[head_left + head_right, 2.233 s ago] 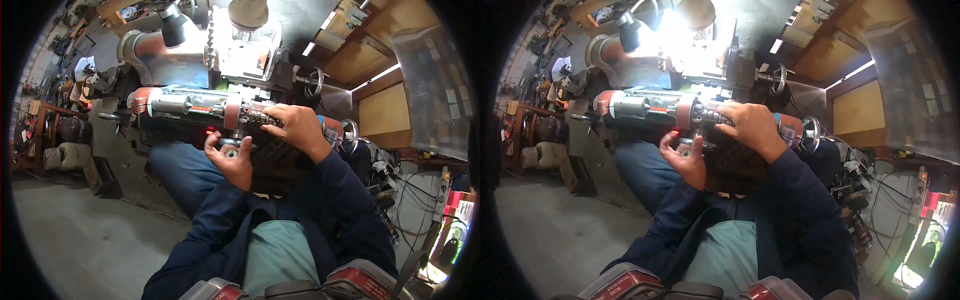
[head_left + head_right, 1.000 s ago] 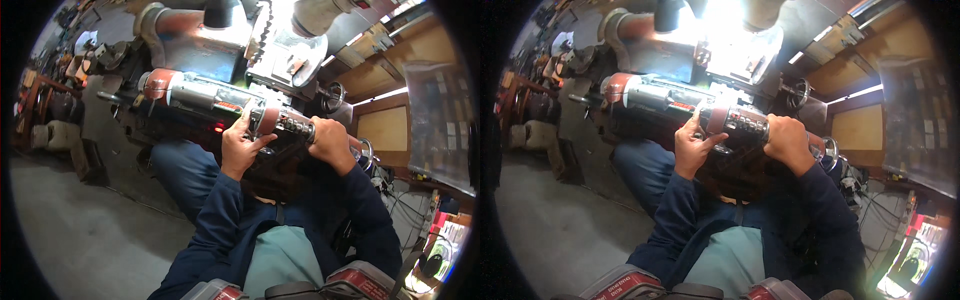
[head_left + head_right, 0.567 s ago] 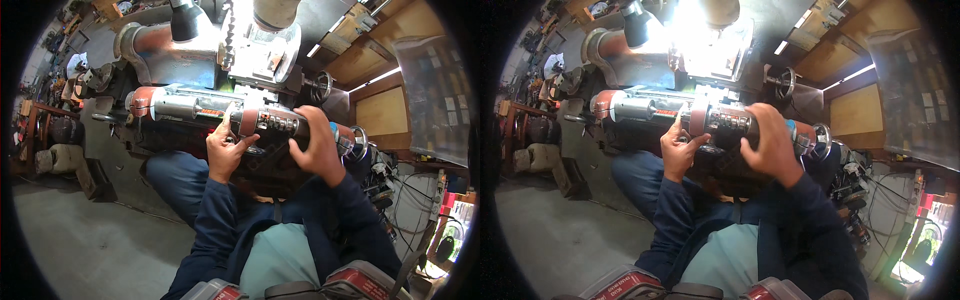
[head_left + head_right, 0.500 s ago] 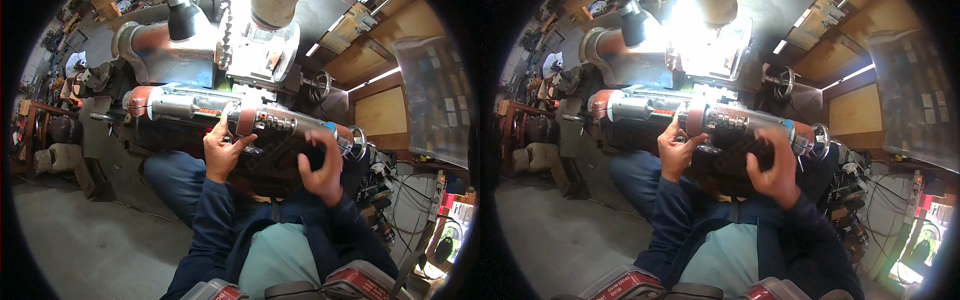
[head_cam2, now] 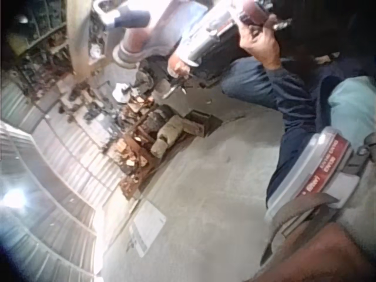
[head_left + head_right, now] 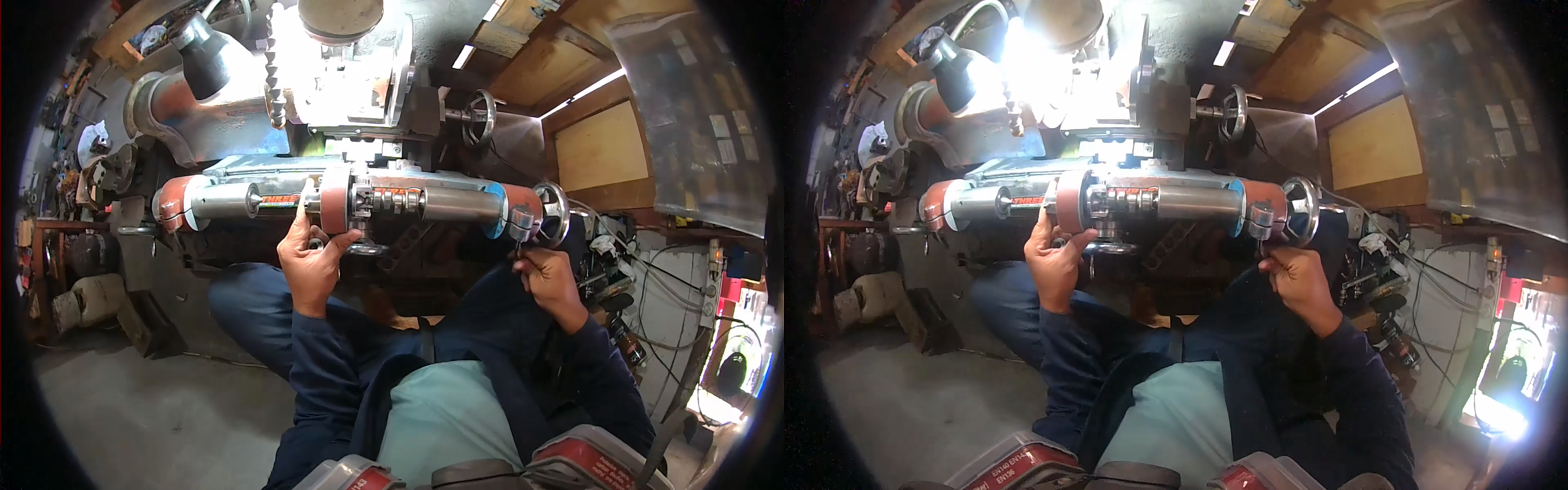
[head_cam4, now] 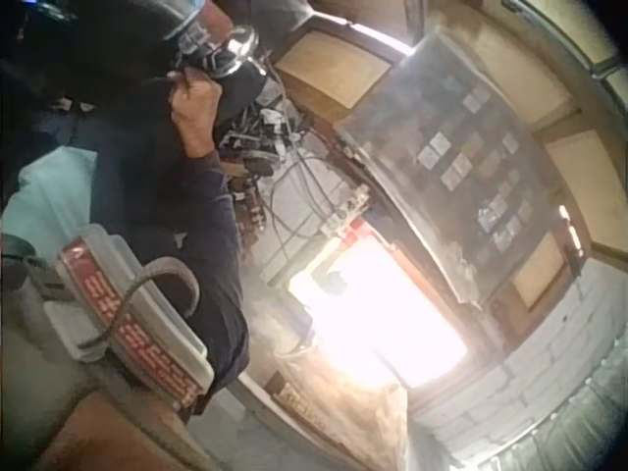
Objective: The person handles a small metal mechanical component, placing it into a lathe-style machine, tightening it into place with a screwdriver, and manually turning the machine components to secure and align it.
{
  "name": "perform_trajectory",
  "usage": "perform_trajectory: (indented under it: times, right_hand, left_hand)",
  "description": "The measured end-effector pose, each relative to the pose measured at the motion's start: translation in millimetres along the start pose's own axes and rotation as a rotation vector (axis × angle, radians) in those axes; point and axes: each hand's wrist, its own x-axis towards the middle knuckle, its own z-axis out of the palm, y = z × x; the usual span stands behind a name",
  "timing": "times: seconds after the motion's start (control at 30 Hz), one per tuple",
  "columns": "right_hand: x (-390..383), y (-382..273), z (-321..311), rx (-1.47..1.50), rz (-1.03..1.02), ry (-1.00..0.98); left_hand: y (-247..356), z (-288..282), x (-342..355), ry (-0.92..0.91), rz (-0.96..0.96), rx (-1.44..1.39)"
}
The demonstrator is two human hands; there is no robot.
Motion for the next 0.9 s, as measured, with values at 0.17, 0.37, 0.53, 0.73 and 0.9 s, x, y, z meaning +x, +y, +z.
perform_trajectory:
  times: [0.17,0.37,0.53,0.73,0.9]
  right_hand:
    - [0,26,26,0.286,-0.007,0.082]
    - [7,13,21,0.113,-0.187,0.106]
    - [2,0,1,-0.479,-0.602,0.272]
    - [24,-23,-26,-0.936,-0.818,0.294]
    - [40,-20,-36,-0.955,-0.913,0.018]
  left_hand:
    - [-3,1,0,-0.037,0.04,-0.033]
    - [-7,-11,3,-0.027,0.053,0.076]
    - [-1,-27,11,-0.109,-0.101,0.096]
    - [10,-40,28,-0.236,-0.051,0.24]
    - [2,-42,28,-0.29,0.104,0.303]
